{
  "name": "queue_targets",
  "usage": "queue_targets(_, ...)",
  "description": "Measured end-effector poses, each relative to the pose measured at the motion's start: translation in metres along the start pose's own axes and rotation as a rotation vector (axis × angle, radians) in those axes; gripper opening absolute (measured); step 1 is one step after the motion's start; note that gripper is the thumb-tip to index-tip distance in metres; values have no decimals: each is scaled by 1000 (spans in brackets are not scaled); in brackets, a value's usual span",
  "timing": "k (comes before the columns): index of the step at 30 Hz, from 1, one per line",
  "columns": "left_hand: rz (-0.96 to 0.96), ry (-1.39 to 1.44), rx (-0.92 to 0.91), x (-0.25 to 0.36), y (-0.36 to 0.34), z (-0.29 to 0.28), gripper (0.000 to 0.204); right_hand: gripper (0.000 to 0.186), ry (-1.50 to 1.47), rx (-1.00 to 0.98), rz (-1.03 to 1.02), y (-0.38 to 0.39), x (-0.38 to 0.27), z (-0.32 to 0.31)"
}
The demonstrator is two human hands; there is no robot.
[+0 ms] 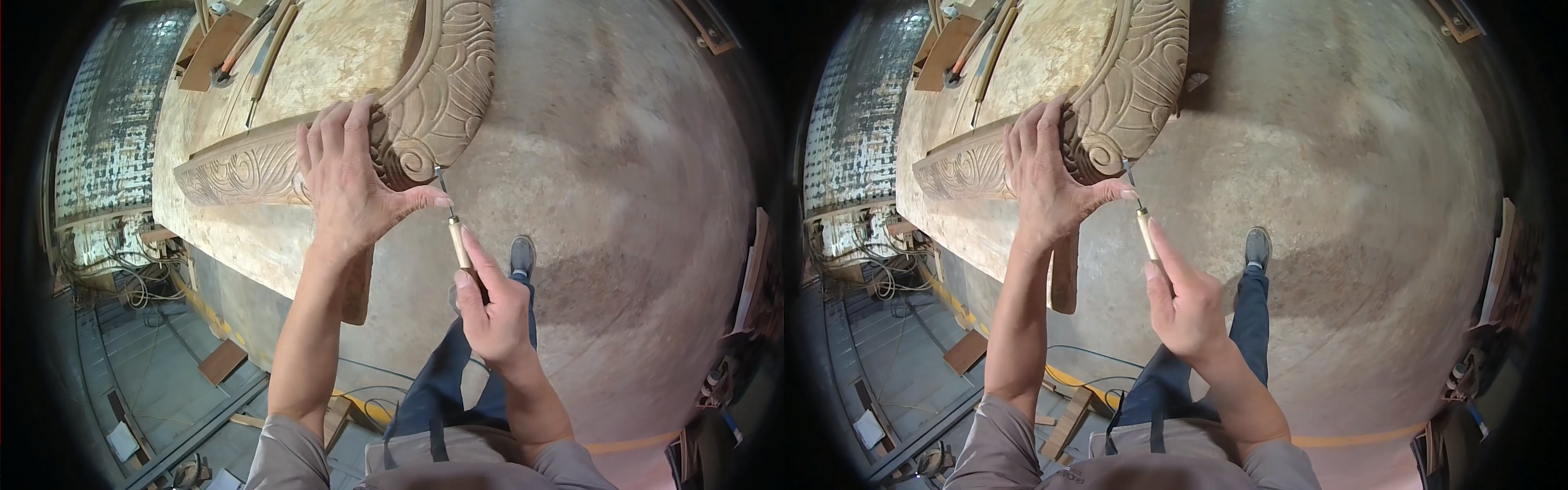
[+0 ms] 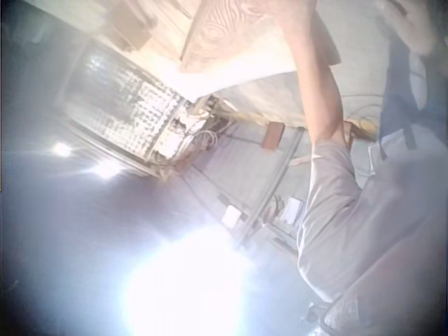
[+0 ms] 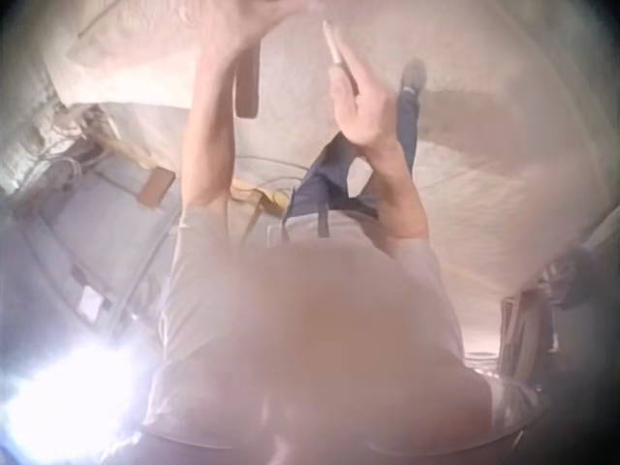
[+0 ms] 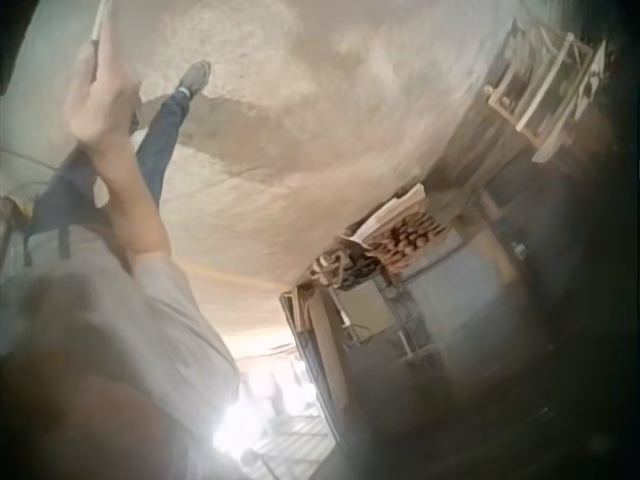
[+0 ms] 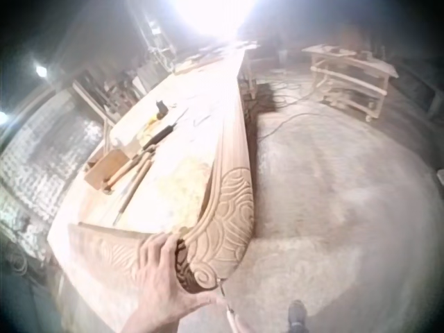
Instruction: The person uses a small hand chisel to carve fine detail lines into an ornamental wooden corner piece, moves the piece to different orientations on a workbench, uses a rasp file and sandpaper to smooth down the detailed areas, and then wipes the surface with a small cloth.
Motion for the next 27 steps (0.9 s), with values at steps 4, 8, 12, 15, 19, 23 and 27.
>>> queue_targets(4, 9, -1, 22, 1, 1, 1, 128, 50, -5, -2, 20, 0, 0, -4)
queue_targets(8, 0, 17, 30, 0, 2, 2, 126, 51, 0, -10, -22, 0, 6, -7)
queue_targets(12, -8, 8, 29, 0, 2, 2, 126, 50, -73, -48, 61, 1, 5, -8)
queue_targets(15, -18, 4, 35, 0, 3, 6, 126, 50, -103, -66, 115, 1, 4, -10)
queue_targets(19, -26, 6, 34, 4, 1, 4, 126, 50, -104, -54, 92, -2, 2, -12)
queue_targets(23, -27, 8, 17, 6, 0, 3, 126, 50, 34, -7, -36, -7, 2, -14)
queue_targets(27, -50, 21, -7, 11, 1, 2, 128, 49, 77, 49, -82, -6, 5, -8)
Point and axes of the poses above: each hand's wrist, its own y-axis away from the middle knuckle, its own z-axis out of the palm, x = y × z, the point moved 2 cm from there along -y, towards the middle knuckle, and after that the axes turned 8 degrees about y, right-handed, at the moved point
